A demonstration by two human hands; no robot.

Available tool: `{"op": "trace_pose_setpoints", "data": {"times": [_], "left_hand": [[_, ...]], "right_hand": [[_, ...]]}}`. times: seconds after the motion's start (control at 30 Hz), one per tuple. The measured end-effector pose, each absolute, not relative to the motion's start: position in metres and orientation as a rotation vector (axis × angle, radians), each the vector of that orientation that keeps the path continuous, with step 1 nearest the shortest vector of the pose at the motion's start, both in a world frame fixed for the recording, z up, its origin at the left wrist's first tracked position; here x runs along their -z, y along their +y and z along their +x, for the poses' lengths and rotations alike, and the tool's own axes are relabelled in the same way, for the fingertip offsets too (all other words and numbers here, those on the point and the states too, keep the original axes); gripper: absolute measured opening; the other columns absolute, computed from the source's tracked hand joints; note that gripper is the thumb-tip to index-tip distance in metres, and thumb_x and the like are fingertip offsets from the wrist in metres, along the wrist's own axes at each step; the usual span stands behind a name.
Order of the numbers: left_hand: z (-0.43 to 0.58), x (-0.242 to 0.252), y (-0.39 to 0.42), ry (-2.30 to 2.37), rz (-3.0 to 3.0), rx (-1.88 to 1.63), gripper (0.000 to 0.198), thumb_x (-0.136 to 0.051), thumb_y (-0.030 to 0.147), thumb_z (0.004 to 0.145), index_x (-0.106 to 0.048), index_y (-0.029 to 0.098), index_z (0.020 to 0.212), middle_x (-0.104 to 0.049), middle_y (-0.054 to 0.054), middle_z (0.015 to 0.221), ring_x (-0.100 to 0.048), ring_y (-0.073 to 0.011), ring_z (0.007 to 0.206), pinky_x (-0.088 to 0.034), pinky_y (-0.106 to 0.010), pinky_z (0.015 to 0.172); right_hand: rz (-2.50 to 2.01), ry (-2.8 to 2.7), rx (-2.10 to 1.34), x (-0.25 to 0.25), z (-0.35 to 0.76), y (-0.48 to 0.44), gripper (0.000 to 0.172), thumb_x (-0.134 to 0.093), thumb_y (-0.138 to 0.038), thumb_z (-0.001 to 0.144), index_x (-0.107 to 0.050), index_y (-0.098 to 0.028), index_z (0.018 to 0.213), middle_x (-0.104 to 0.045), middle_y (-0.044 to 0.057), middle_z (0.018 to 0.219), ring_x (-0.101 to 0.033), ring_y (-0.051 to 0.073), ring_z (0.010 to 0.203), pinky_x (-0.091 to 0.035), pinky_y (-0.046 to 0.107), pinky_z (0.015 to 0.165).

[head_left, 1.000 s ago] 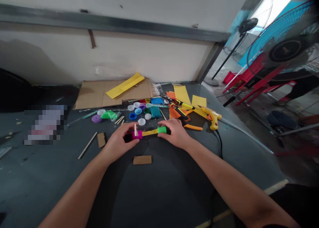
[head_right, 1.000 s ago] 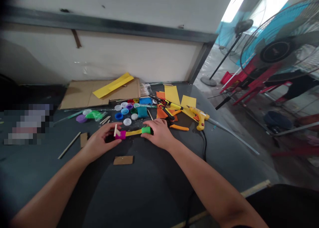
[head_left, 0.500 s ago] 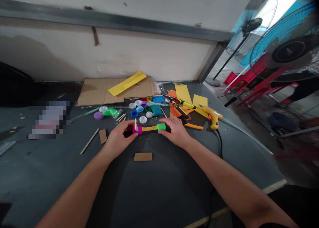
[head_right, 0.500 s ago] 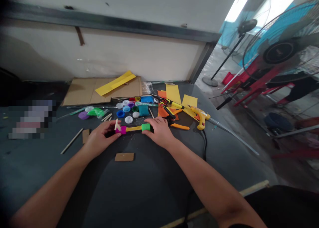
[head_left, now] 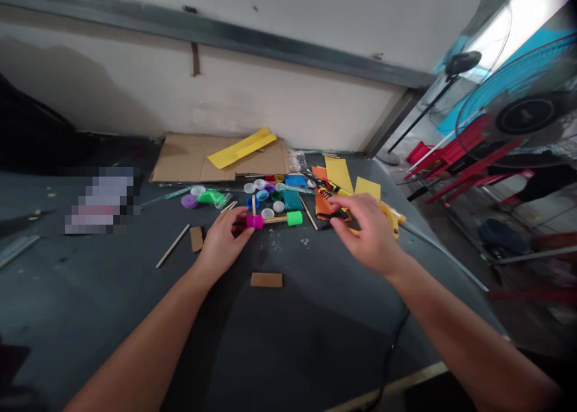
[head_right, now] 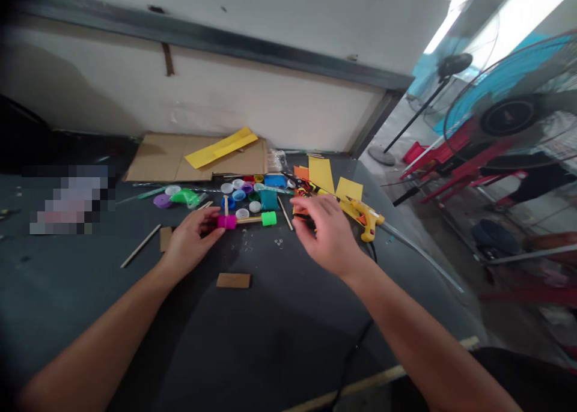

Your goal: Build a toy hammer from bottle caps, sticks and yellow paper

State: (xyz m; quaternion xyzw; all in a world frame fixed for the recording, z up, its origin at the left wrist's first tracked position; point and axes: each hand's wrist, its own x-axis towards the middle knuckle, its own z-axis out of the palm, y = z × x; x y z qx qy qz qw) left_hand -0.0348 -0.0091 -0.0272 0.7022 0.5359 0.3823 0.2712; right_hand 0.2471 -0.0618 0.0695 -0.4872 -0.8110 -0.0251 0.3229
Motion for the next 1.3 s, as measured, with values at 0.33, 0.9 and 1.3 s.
{"op": "trace_pose_setpoints", "data": {"times": [0.33, 0.9, 1.3], "left_hand": [[-0.036, -0.031, -0.025, 1.608, 2.133, -1.082, 0.023, -0.049, 0.024, 0.087, -0.062, 0.019, 0.106, -0.065, -0.005, 0.1, -0.062, -0.0174, 0.088, -0.053, -0.033, 0.08], [-0.037, -0.023, -0.102, 1.828, 2.676, 0.215, 0.054, -0.038, -0.001, 0.077, -0.06, 0.011, 0.125, -0.059, -0.018, 0.108, -0.053, -0.032, 0.101, -0.05, -0.041, 0.075], [-0.02, -0.013, -0.081, 1.644, 2.682, 0.116, 0.063, -0.034, 0.004, 0.083, -0.044, 0.027, 0.14, -0.053, -0.012, 0.1, -0.049, -0.0265, 0.09, -0.046, -0.039, 0.074]], "right_hand": [[-1.386, -2.622, -0.226, -0.031, 0.24, -0.072, 0.029, -0.05, -0.024, 0.09, -0.058, -0.014, 0.117, -0.063, 0.011, 0.107, -0.05, 0.025, 0.102, -0.042, 0.042, 0.093], [-1.573, -2.512, -0.235, -0.007, 0.223, -0.097, 0.04, -0.043, -0.023, 0.091, -0.05, -0.018, 0.13, -0.054, 0.013, 0.12, -0.046, 0.027, 0.107, -0.04, 0.043, 0.088], [-1.584, -2.417, -0.291, 0.001, 0.214, -0.083, 0.037, -0.044, -0.023, 0.091, -0.051, -0.016, 0.127, -0.055, 0.013, 0.12, -0.048, 0.026, 0.108, -0.04, 0.043, 0.09]]}}
